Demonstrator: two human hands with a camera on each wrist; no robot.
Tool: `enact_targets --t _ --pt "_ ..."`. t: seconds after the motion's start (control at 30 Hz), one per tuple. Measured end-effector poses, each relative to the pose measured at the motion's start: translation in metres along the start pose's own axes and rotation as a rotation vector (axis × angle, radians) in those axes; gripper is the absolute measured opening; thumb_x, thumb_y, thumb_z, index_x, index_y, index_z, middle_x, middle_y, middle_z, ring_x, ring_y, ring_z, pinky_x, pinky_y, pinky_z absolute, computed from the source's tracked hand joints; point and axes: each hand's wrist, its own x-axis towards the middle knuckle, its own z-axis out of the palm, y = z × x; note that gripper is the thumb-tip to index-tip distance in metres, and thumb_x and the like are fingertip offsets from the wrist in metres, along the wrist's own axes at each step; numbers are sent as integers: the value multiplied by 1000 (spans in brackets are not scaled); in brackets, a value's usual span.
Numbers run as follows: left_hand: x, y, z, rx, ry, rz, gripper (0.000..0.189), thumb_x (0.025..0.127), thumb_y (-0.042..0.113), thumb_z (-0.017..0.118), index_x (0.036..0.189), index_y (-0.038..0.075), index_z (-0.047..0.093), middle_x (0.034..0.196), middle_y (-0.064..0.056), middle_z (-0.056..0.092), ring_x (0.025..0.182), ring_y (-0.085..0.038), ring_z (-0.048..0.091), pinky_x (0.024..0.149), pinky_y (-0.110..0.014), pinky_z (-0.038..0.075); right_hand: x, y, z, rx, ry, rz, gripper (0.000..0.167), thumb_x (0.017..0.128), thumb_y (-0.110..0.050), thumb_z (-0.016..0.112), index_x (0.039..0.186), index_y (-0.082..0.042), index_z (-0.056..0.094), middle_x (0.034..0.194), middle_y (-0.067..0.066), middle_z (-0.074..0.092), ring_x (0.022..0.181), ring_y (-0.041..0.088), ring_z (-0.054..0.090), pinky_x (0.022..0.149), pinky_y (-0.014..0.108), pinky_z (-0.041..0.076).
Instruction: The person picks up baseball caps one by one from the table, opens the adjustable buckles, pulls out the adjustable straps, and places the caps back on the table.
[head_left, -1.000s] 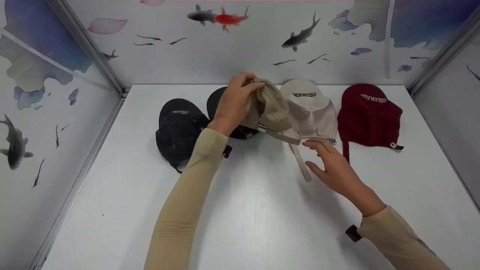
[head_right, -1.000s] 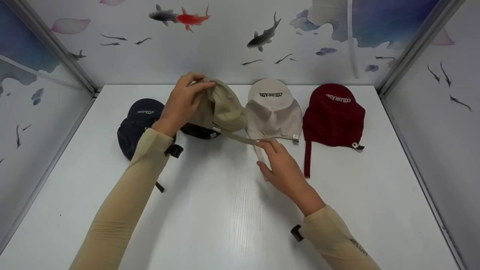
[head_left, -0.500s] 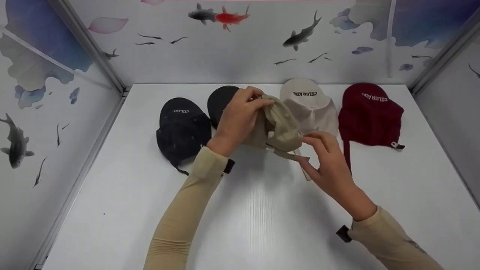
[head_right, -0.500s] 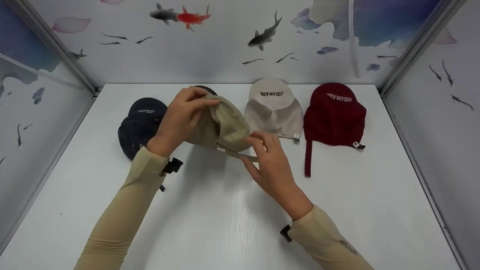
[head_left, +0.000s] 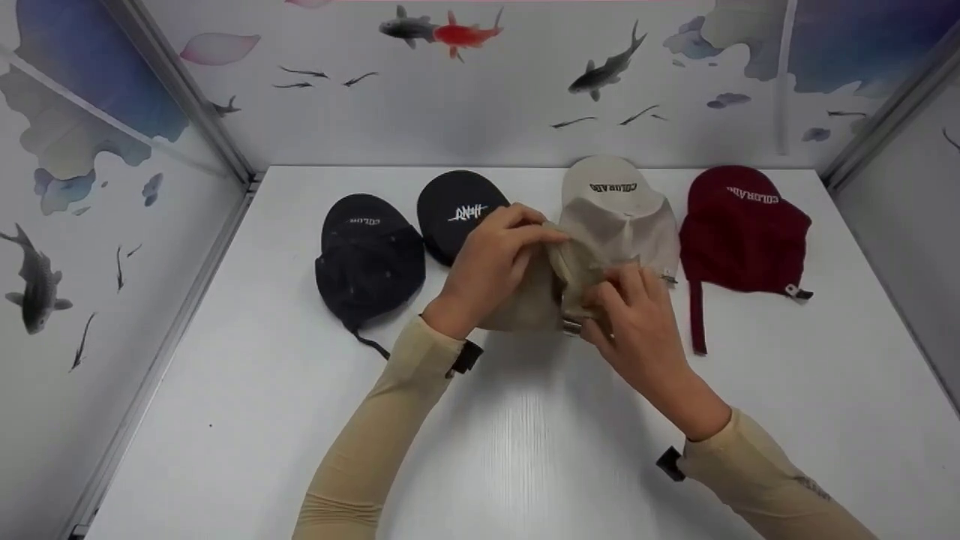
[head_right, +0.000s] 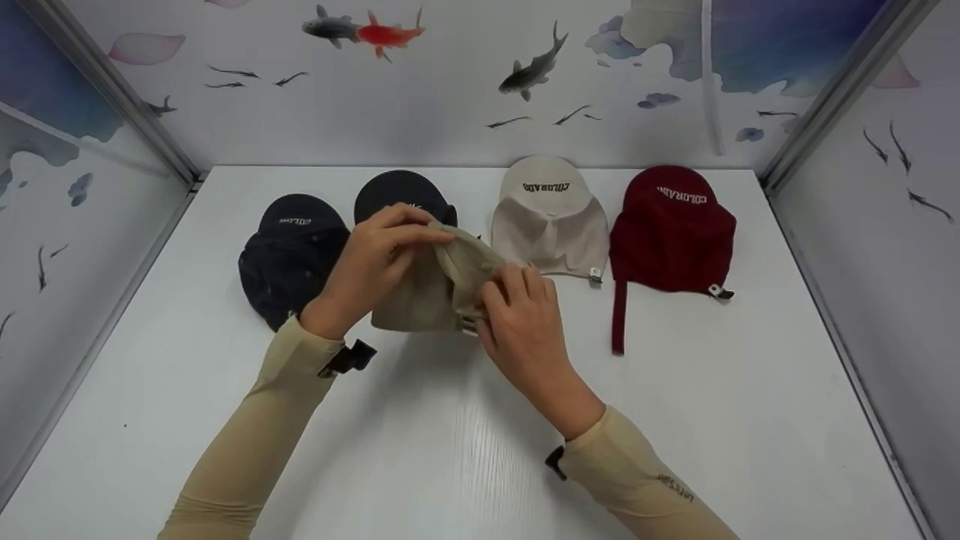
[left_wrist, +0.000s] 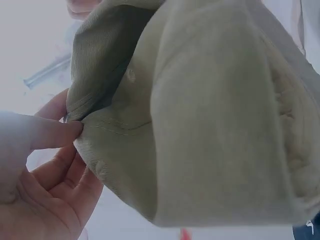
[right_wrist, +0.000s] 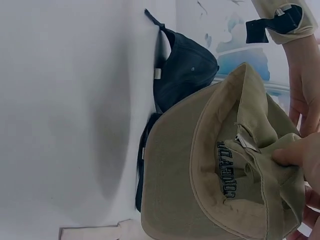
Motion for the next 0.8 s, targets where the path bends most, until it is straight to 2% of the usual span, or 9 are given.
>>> enact_targets --t 0.13,0.3,0.43,0.53,0.67,0.8 --pt "-4 -3 3 12 -14 -18 23 99 7 59 108 17 78 111 -6 68 103 -21 63 95 -28 51 -3 1 -4 118 -39 55 18 83 1 72 95 -7 61 105 10 60 101 25 56 86 38 44" --pt "-10 -9 7 29 -49 -50 24 98 6 60 111 17 75 114 -5 66 107 -22 62 98 -29 50 -7 1 -6 220 -79 153 20 85 5 70 97 -7 59 98 6 63 91 15 59 75 30 50" --pt "-18 -11 9 40 -62 -75 24 98 8 61 117 18 72 119 -4 64 109 -21 60 99 -29 50 -6 0 -9 324 -119 243 16 90 3 68 101 -5 60 97 5 67 90 13 64 76 31 57" --pt "-22 -9 10 67 -45 -71 27 98 8 61 123 17 69 126 -4 62 112 -21 59 99 -29 50 -5 -1 -11 390 -144 302 14 92 3 64 104 -3 60 99 7 69 91 16 69 76 35 60" --pt "-29 -3 8 118 -9 -57 32 97 9 64 128 16 66 133 -4 58 117 -22 57 103 -30 49 -4 -1 -12 419 -153 327 12 93 4 62 103 -3 59 99 10 69 91 19 70 74 39 61" --pt "-38 6 6 138 -8 -65 34 93 8 69 126 15 66 135 -5 57 122 -22 55 106 -31 47 -4 -1 -12 423 -136 320 11 94 3 63 101 -3 58 96 9 70 89 17 69 73 38 61"
